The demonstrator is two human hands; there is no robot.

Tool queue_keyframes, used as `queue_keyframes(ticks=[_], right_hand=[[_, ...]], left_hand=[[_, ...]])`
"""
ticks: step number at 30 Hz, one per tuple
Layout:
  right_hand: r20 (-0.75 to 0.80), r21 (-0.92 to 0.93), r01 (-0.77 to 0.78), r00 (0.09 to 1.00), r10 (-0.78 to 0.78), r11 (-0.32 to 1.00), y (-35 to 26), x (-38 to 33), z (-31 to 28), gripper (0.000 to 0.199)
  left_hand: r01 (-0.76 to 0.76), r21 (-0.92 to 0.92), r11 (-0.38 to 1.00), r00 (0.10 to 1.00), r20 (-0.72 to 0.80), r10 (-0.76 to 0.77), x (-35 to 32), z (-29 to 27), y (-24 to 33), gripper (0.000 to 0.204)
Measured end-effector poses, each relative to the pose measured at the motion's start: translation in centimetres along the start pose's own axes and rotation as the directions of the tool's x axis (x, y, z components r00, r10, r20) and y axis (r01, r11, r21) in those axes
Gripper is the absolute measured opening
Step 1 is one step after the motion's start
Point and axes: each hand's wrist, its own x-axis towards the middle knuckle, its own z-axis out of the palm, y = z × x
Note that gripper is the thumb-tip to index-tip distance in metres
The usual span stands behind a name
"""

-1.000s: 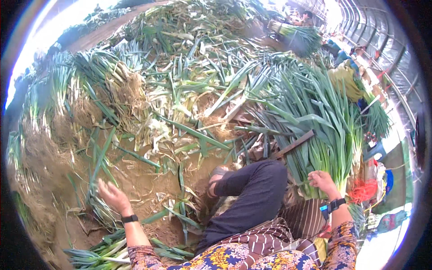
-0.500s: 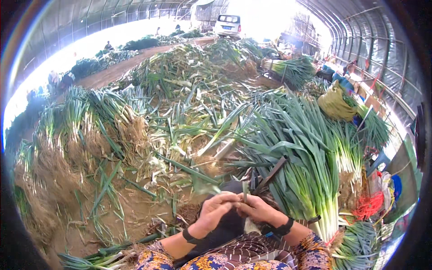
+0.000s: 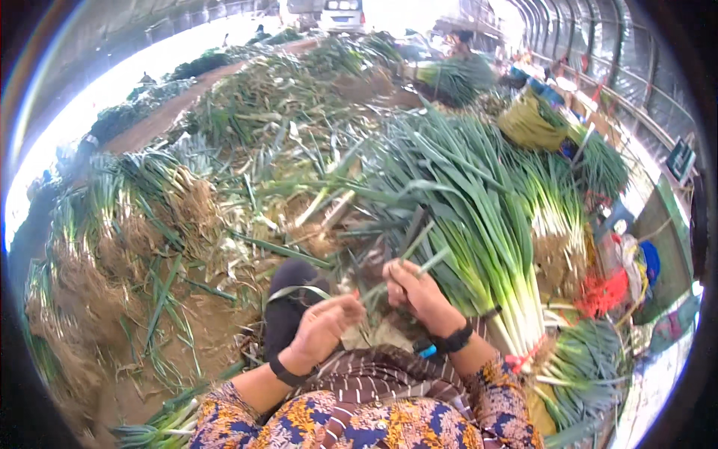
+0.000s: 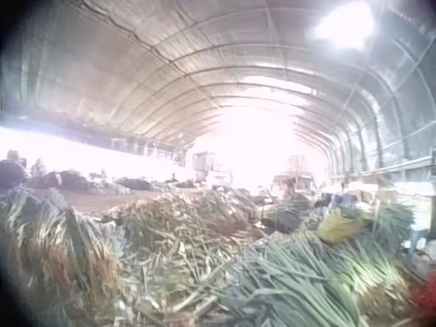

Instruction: The person is bundling leeks with red plastic ties and trimming the tops with a large knife.

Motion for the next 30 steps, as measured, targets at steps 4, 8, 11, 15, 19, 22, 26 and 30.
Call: queue_keyframes(ticks=[4, 8, 11, 15, 19, 22, 26, 30], right_hand=[[0.001, 0.066, 0.142, 0.99, -0.142, 0.988, -0.9, -0.1, -0.6, 0.024], [-0.044, 0.087, 0.177, 0.984, -0.174, 0.98, 0.0, -0.4, -1.2, 0.025], [-0.175, 0.014, 0.217, 0.962, -0.212, 0.976, -0.5, 0.0, -1.8, 0.024], [-0.374, 0.035, 0.392, 0.858, -0.351, 0.919, -4.8, 0.1, -4.5, 0.021], [-0.444, 0.089, 0.482, 0.803, -0.399, 0.872, -9.2, -1.5, -6.0, 0.021], [-0.396, 0.122, 0.512, 0.811, -0.431, 0.85, -11.8, -2.1, -6.7, 0.023], [-0.343, 0.152, 0.507, 0.832, -0.436, 0.848, -15.3, -3.2, -8.1, 0.026], [-0.303, 0.159, 0.464, 0.863, -0.404, 0.872, -16.1, -3.6, -8.5, 0.028]], left_hand=[[0.043, -0.156, 0.987, 0.999, -0.015, -0.046, 0.0, 0.1, 0.2, 0.037], [0.154, -0.147, 0.977, 0.983, -0.078, -0.166, -0.1, 0.0, 0.1, 0.039], [0.349, 0.183, 0.919, 0.936, -0.128, -0.329, 1.4, -0.2, 2.3, 0.041], [0.252, 0.618, 0.745, 0.968, -0.148, -0.205, 4.5, -3.7, 7.6, 0.038], [0.068, 0.994, -0.091, 0.984, -0.051, 0.17, 5.8, -6.0, 10.6, 0.046], [-0.298, 0.953, -0.054, 0.933, 0.303, 0.194, 5.6, -7.5, 9.1, 0.05], [-0.069, 0.881, 0.469, 0.972, 0.166, -0.169, 4.6, -5.6, 4.3, 0.03], [0.181, 0.784, 0.594, 0.922, 0.075, -0.38, 5.3, -5.5, 3.7, 0.028]])
